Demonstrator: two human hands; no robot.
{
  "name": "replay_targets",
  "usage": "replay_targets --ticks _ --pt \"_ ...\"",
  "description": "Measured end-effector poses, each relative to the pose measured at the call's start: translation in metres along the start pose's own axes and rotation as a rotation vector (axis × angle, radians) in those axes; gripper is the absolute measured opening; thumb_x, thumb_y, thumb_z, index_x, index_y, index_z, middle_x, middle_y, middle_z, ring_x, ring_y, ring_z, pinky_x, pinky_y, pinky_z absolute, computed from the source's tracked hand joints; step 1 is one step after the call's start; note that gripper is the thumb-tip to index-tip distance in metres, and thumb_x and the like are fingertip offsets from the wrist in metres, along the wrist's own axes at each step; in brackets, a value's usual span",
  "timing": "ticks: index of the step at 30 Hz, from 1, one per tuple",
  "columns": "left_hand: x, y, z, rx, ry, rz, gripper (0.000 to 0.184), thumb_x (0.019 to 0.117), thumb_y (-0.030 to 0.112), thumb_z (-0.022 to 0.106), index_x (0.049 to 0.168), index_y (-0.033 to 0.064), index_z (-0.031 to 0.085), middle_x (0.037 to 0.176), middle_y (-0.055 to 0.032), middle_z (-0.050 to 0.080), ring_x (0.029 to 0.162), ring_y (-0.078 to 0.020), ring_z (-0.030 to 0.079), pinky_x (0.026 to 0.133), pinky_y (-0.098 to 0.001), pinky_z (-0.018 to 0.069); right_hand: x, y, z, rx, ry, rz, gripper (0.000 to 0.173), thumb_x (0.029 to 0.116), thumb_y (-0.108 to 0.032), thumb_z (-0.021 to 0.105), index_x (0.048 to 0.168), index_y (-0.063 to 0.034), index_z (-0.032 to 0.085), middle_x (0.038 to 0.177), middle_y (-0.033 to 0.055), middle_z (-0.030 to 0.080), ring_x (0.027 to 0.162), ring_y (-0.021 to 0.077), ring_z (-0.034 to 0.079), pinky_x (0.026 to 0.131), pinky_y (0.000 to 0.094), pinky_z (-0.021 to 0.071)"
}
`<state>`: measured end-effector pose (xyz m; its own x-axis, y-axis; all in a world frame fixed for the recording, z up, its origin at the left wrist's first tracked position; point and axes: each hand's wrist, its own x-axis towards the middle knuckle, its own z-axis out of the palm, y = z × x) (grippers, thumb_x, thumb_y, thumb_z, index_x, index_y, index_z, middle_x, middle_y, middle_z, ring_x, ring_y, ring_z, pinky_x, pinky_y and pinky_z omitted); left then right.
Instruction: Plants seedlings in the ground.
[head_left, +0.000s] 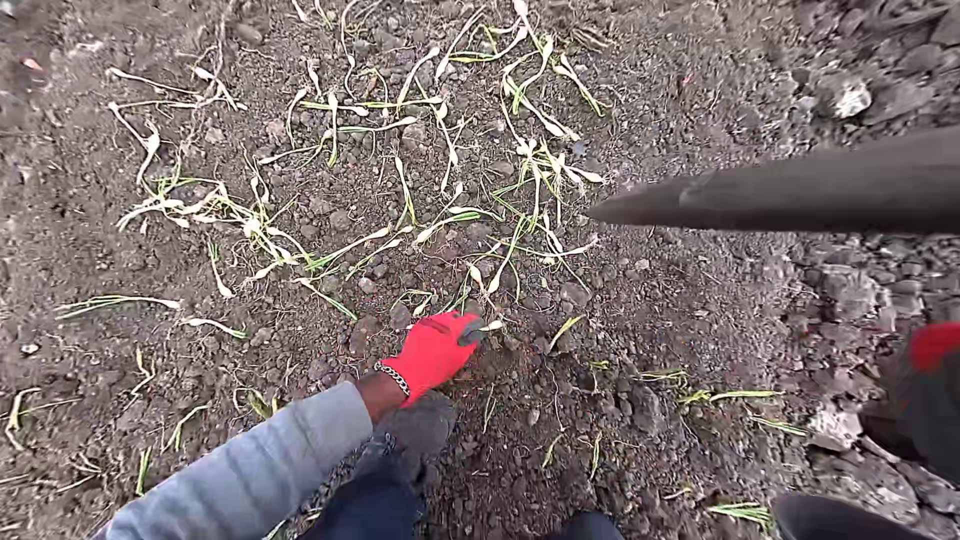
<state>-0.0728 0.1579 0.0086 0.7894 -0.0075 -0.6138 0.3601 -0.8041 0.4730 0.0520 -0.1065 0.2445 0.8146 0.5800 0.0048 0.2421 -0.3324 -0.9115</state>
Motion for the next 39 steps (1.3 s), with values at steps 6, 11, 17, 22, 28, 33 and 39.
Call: replay_targets --ticks 6,11,17,22,28,33,39 --pt "-0.007 0.012 -0.065 0.172 0.141 -0.074 0.028 0.1032 0.037 0.056 0.106 0.0162 0.074 0.094 -0.0096 0.074 0.093 -0.0304 0.071 0.079 -0.0589 0.0557 -0.015 0.194 0.200 -0.203 -0.047 0.472 0.030 0.0990 -0.035 0.064 0.115 -0.0091 0.066 0.088 0.0160 0.068 0.075 0.0346 0.067 0.063 0.0628 0.0534" --pt "0.043 0.072 0.031 0.337 -0.351 -0.073 0.022 0.0945 0.015 0.066 0.110 -0.0002 0.071 0.112 -0.0229 0.070 0.106 -0.0430 0.067 0.082 -0.0653 0.0553 -0.061 0.162 0.136 -0.173 0.044 0.535 0.028 0.0973 -0.033 0.061 0.114 -0.0137 0.071 0.091 0.0012 0.072 0.077 0.0143 0.069 0.069 0.0435 0.0590" --pt "0.023 0.031 -0.001 0.235 -0.040 -0.144 0.045 0.1001 0.044 0.063 0.127 0.0086 0.067 0.120 -0.0186 0.067 0.107 -0.0357 0.069 0.086 -0.0562 0.0584 -0.076 0.184 0.116 -0.297 -0.047 0.596 0.041 0.0935 -0.040 0.063 0.113 -0.0049 0.071 0.090 0.0112 0.072 0.083 0.0248 0.071 0.075 0.0535 0.0569" --pt "0.037 -0.018 0.002 0.198 0.041 -0.278 0.031 0.1018 0.033 0.061 0.118 0.0084 0.070 0.117 -0.0184 0.069 0.110 -0.0368 0.068 0.091 -0.0580 0.0565 -0.003 0.104 0.076 -0.107 -0.027 0.224 0.025 0.0976 -0.037 0.063 0.111 -0.0174 0.070 0.078 -0.0061 0.067 0.055 0.0057 0.059 0.046 0.0300 0.0522" --pt "-0.035 -0.053 -0.055 -0.401 0.461 -0.284 0.018 0.0998 0.026 0.069 0.103 0.0097 0.075 0.094 -0.0066 0.074 0.084 -0.0199 0.072 0.080 -0.0486 0.0603 0.068 0.046 0.123 0.055 0.005 0.143 0.017 0.1019 -0.031 0.063 0.106 -0.0142 0.061 0.066 -0.0013 0.061 0.047 0.0124 0.057 0.038 0.0313 0.0499" --pt "-0.009 -0.053 -0.063 -0.495 0.602 -0.233 0.015 0.0973 0.024 0.070 0.100 0.0092 0.072 0.089 -0.0035 0.073 0.078 -0.0150 0.070 0.075 -0.0414 0.0607 0.021 0.176 0.260 -0.215 -0.302 0.468 0.032 0.0999 -0.033 0.064 0.120 -0.0079 0.066 0.096 0.0180 0.070 0.086 0.0366 0.069 0.074 0.0640 0.0546" --pt "0.006 -0.056 0.028 -0.184 0.140 -0.152 0.034 0.1027 0.036 0.063 0.127 0.0140 0.070 0.118 -0.0115 0.073 0.112 -0.0285 0.070 0.100 -0.0546 0.0548 -0.029 0.134 0.167 -0.114 -0.023 0.495 0.036 0.0929 -0.037 0.065 0.115 -0.0099 0.070 0.083 -0.0020 0.071 0.067 0.0074 0.068 0.061 0.0339 0.0607"
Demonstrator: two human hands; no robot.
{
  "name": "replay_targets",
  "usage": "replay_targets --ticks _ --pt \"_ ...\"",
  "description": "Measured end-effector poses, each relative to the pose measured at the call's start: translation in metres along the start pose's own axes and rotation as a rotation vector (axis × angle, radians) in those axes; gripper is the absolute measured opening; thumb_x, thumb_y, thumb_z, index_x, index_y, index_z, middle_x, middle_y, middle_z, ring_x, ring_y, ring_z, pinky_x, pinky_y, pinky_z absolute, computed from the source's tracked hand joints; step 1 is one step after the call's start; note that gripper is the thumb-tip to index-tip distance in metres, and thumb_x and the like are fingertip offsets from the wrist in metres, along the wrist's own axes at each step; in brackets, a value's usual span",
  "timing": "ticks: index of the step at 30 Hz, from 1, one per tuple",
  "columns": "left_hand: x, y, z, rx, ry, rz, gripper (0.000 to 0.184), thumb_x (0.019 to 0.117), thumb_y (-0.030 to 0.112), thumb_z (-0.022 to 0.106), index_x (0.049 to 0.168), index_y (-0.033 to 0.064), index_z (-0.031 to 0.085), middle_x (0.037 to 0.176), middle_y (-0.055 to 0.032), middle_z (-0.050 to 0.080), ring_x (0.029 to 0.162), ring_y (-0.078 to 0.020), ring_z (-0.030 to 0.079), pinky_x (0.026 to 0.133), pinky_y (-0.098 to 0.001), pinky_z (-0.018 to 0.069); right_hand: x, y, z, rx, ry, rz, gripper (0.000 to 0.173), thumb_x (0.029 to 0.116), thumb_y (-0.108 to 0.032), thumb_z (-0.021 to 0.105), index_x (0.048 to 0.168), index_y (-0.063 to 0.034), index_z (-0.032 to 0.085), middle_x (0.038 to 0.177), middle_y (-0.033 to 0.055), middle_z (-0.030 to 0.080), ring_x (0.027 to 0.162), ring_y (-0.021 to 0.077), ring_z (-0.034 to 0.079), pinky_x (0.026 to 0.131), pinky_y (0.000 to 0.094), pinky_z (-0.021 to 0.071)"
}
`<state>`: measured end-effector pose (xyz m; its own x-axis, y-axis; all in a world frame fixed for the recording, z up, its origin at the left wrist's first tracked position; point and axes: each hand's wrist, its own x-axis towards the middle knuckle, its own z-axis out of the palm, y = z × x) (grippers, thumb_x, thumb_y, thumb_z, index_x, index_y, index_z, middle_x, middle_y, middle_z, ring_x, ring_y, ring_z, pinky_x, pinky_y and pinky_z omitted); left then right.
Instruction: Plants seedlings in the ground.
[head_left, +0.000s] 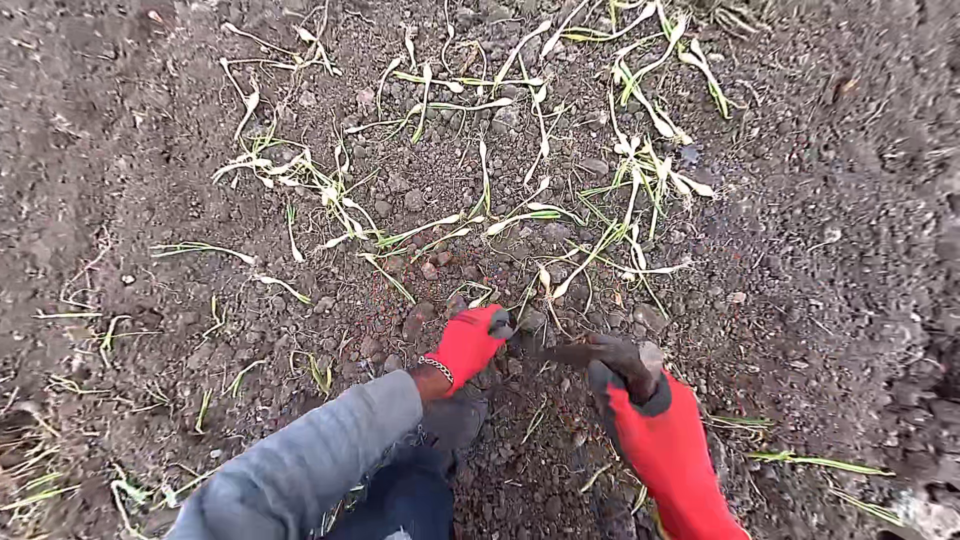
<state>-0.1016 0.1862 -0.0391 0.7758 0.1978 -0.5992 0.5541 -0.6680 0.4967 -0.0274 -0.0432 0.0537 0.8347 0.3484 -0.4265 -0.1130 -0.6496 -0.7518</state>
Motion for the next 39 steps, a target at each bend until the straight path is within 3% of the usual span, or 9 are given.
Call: replay_targets --ticks 3,8,12,14,19,21,26,31,39 --pt "0.017 -0.002 -0.025 0.275 -0.043 -0.005 0.038 0.1021 0.031 0.062 0.136 0.0145 0.065 0.130 -0.0176 0.065 0.111 -0.0347 0.069 0.092 -0.0549 0.0577 0.008 0.014 0.010 -0.106 -0.021 0.070 0.037 0.0923 -0.038 0.064 0.115 -0.0089 0.071 0.089 0.0028 0.073 0.080 0.0135 0.070 0.075 0.0419 0.0593" --pt "0.031 0.023 -0.019 0.441 -0.266 0.080 0.033 0.0966 0.002 0.061 0.130 0.0049 0.063 0.136 -0.0230 0.056 0.104 -0.0405 0.069 0.081 -0.0568 0.0603 0.025 -0.091 -0.041 0.032 0.030 -0.234 0.021 0.0984 -0.036 0.063 0.113 -0.0228 0.070 0.079 -0.0077 0.069 0.053 0.0083 0.059 0.044 0.0308 0.0512" --pt "-0.008 -0.025 -0.062 0.021 0.047 0.106 0.024 0.1023 0.016 0.061 0.123 0.0085 0.071 0.118 -0.0147 0.071 0.108 -0.0300 0.070 0.097 -0.0516 0.0557 0.030 -0.194 -0.074 0.427 -0.093 -0.524 0.022 0.0944 -0.008 0.056 0.074 -0.0167 0.054 0.053 -0.0104 0.043 0.043 -0.0009 0.040 0.042 0.0155 0.0352" --pt "-0.031 -0.045 -0.092 -0.269 0.198 0.010 0.021 0.1025 0.014 0.063 0.119 0.0058 0.072 0.109 -0.0110 0.074 0.095 -0.0216 0.073 0.088 -0.0447 0.0615 0.043 -0.203 -0.047 0.143 -0.079 -0.484 0.027 0.0990 -0.014 0.059 0.072 -0.0128 0.058 0.055 -0.0071 0.052 0.046 0.0010 0.049 0.042 0.0177 0.0415" --pt "-0.015 -0.037 -0.144 -0.476 0.477 -0.042 0.015 0.1004 0.013 0.064 0.113 0.0089 0.072 0.096 -0.0033 0.074 0.073 -0.0119 0.069 0.067 -0.0354 0.0615 0.083 -0.056 0.150 -0.212 -0.235 -0.047 0.030 0.0992 -0.034 0.063 0.114 -0.0077 0.066 0.089 0.0173 0.067 0.079 0.0365 0.067 0.066 0.0634 0.0532" --pt "0.011 -0.033 -0.115 -0.341 0.329 0.024 0.015 0.1001 0.016 0.065 0.111 0.0096 0.074 0.102 -0.0056 0.075 0.091 -0.0167 0.072 0.086 -0.0430 0.0606 0.081 -0.046 0.138 -0.163 -0.247 0.044 0.031 0.0994 -0.030 0.065 0.121 -0.0084 0.069 0.096 0.0158 0.071 0.087 0.0331 0.069 0.078 0.0609 0.0550" --pt "0.005 -0.042 -0.058 0.084 -0.046 -0.003 0.033 0.1048 0.033 0.058 0.130 0.0142 0.068 0.121 -0.0134 0.071 0.114 -0.0322 0.068 0.098 -0.0571 0.0545 -0.004 -0.071 0.025 0.142 0.056 -0.085 0.028 0.0979 -0.022 0.064 0.122 -0.0078 0.068 0.093 -0.0012 0.074 0.061 0.0063 0.065 0.052 0.0297 0.0580" --pt "-0.010 -0.062 -0.101 0.208 0.246 0.013 0.024 0.1022 0.028 0.062 0.117 0.0124 0.072 0.108 -0.0156 0.072 0.096 -0.0347 0.072 0.081 -0.0587 0.0589 -0.045 0.017 0.050 -0.234 0.151 0.115 0.047 0.0916 -0.031 0.065 0.128 -0.0022 0.066 0.105 0.0107 0.076 0.095 0.0201 0.074 0.085 0.0474 0.0597" --pt "-0.002 -0.014 -0.022 0.217 -0.266 -0.090 0.061 0.0960 0.053 0.064 0.140 0.0114 0.059 0.133 -0.0198 0.063 0.115 -0.0390 0.066 0.092 -0.0597 0.0558 -0.008 0.023 0.054 -0.261 0.111 0.273 0.033 0.0931 -0.030 0.066 0.116 -0.0068 0.071 0.096 0.0093 0.073 0.091 0.0231 0.071 0.084 0.0513 0.0563"
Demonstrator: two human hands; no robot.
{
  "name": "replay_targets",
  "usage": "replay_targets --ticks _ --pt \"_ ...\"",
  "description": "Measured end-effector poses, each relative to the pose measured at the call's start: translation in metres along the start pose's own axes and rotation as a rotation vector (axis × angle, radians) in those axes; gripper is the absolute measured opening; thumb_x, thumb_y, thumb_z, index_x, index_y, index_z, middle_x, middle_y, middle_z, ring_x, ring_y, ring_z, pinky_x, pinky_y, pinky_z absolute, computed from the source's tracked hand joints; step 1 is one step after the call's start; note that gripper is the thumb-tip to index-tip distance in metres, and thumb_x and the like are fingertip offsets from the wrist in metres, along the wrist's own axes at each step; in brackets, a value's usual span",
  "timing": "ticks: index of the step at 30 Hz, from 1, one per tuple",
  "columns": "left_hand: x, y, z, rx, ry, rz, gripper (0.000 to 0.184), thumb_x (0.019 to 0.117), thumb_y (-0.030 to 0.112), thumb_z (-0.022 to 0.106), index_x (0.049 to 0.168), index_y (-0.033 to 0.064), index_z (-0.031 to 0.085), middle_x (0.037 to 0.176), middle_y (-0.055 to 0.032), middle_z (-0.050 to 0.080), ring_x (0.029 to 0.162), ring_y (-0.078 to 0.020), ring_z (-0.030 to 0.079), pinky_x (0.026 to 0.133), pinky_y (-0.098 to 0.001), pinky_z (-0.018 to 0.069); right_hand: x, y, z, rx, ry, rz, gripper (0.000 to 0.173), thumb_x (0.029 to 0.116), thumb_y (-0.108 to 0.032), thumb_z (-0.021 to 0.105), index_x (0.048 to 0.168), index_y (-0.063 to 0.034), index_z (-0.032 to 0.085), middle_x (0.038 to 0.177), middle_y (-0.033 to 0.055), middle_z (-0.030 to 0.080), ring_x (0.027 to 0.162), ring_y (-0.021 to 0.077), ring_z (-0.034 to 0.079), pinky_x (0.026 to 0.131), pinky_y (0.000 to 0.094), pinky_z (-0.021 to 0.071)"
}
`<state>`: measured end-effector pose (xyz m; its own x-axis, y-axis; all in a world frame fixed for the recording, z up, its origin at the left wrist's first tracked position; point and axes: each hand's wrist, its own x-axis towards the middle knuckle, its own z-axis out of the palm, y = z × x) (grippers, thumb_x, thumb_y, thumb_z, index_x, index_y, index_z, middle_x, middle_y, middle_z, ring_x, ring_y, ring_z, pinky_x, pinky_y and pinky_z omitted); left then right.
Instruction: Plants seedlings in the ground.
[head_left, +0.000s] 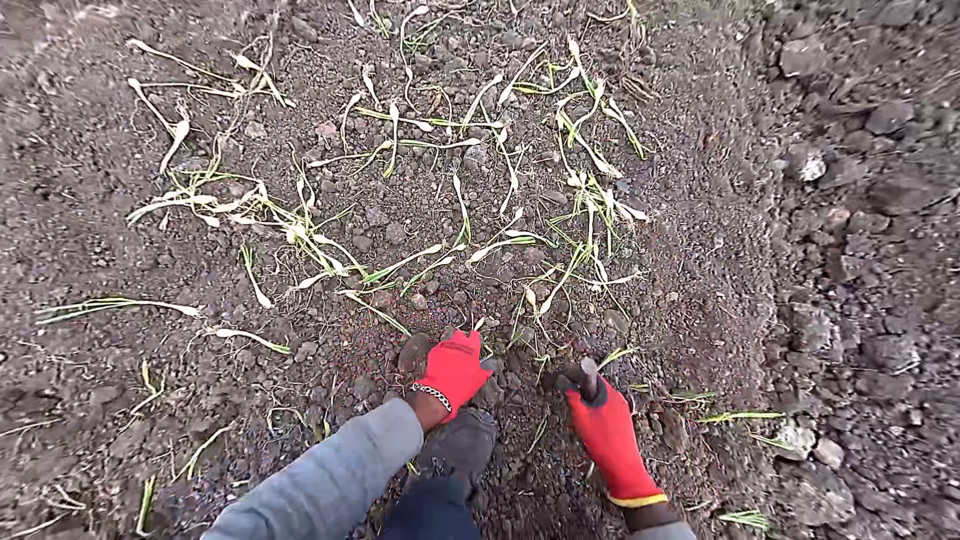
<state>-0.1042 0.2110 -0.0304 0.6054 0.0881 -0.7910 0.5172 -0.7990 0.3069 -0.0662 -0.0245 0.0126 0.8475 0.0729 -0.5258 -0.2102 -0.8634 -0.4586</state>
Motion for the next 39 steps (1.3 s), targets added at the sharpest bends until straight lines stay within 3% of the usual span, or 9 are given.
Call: replay_targets --ticks 7,10,14,19,23,25,29,34,39 --pt "-0.005 -0.011 -0.033 -0.235 0.098 0.017 0.029 0.1026 0.034 0.060 0.119 0.0153 0.073 0.123 -0.0131 0.069 0.118 -0.0319 0.066 0.101 -0.0570 0.0523 0.014 -0.012 -0.008 -0.036 -0.092 0.000 0.034 0.0941 -0.030 0.065 0.118 -0.0056 0.070 0.101 0.0107 0.073 0.096 0.0236 0.070 0.089 0.0506 0.0552" --pt "-0.023 -0.041 -0.091 -0.653 0.406 0.070 0.020 0.1024 0.026 0.065 0.109 0.0111 0.076 0.100 -0.0078 0.075 0.090 -0.0206 0.071 0.084 -0.0475 0.0592 0.031 -0.037 -0.025 -0.069 -0.198 -0.019 0.038 0.0946 -0.035 0.065 0.119 -0.0071 0.069 0.099 0.0109 0.072 0.091 0.0252 0.070 0.084 0.0534 0.0556" --pt "-0.024 -0.075 -0.115 -0.891 0.497 -0.003 0.019 0.1027 0.025 0.064 0.111 0.0097 0.072 0.086 -0.0066 0.070 0.061 -0.0164 0.064 0.056 -0.0372 0.0581 0.027 -0.132 -0.100 0.232 -0.102 -0.334 0.027 0.0970 -0.042 0.063 0.112 -0.0205 0.070 0.067 -0.0012 0.060 0.047 0.0138 0.054 0.042 0.0370 0.0495" --pt "-0.031 -0.085 -0.114 -0.580 0.612 -0.039 0.021 0.1020 0.027 0.065 0.110 0.0105 0.075 0.096 -0.0058 0.074 0.086 -0.0178 0.071 0.082 -0.0470 0.0588 0.030 -0.197 -0.128 0.577 -0.024 -0.474 0.031 0.1084 -0.037 0.050 0.135 -0.0232 0.055 0.058 -0.0055 0.047 0.037 0.0078 0.044 0.032 0.0279 0.0428" --pt "-0.034 -0.059 -0.140 -0.622 0.820 0.070 0.016 0.1005 0.023 0.065 0.107 0.0112 0.074 0.095 0.0003 0.074 0.082 -0.0079 0.070 0.077 -0.0327 0.0607 0.059 -0.137 0.051 0.183 -0.166 -0.294 0.027 0.0996 -0.034 0.063 0.107 -0.0080 0.066 0.077 0.0145 0.064 0.062 0.0321 0.063 0.053 0.0571 0.0519" --pt "-0.014 -0.032 -0.105 -0.516 0.646 0.099 0.017 0.1004 0.023 0.064 0.106 0.0105 0.074 0.095 -0.0045 0.074 0.086 -0.0165 0.072 0.082 -0.0424 0.0609 0.057 -0.101 0.084 0.118 -0.312 -0.134 0.031 0.0997 -0.032 0.063 0.112 -0.0029 0.068 0.091 0.0183 0.068 0.083 0.0349 0.067 0.074 0.0608 0.0536" --pt "0.012 -0.011 -0.021 -0.132 0.033 0.055 0.033 0.1044 0.040 0.055 0.120 0.0139 0.069 0.112 -0.0137 0.073 0.109 -0.0349 0.069 0.091 -0.0610 0.0553 0.019 -0.080 0.007 0.311 -0.150 -0.176 0.028 0.0966 -0.028 0.063 0.116 -0.0095 0.071 0.089 0.0005 0.072 0.071 0.0100 0.068 0.065 0.0346 0.0594" --pt "0.007 -0.036 -0.074 -0.088 0.406 -0.145 0.045 0.1027 0.044 0.060 0.134 0.0114 0.065 0.121 -0.0179 0.069 0.104 -0.0364 0.071 0.086 -0.0585 0.0577 0.013 -0.059 0.000 0.167 -0.115 -0.231 0.038 0.0929 -0.031 0.065 0.121 -0.0055 0.069 0.098 0.0059 0.074 0.084 0.0135 0.072 0.078 0.0403 0.0605" --pt "0.046 -0.051 -0.081 0.026 0.375 -0.289 0.047 0.0979 0.034 0.068 0.138 0.0097 0.060 0.132 -0.0227 0.061 0.104 -0.0415 0.069 0.082 -0.0609 0.0583 0.039 -0.113 -0.043 0.181 -0.238 -0.275 0.028 0.0939 -0.043 0.065 0.110 -0.0203 0.070 0.071 -0.0020 0.065 0.054 0.0139 0.061 0.049 0.0389 0.0544"
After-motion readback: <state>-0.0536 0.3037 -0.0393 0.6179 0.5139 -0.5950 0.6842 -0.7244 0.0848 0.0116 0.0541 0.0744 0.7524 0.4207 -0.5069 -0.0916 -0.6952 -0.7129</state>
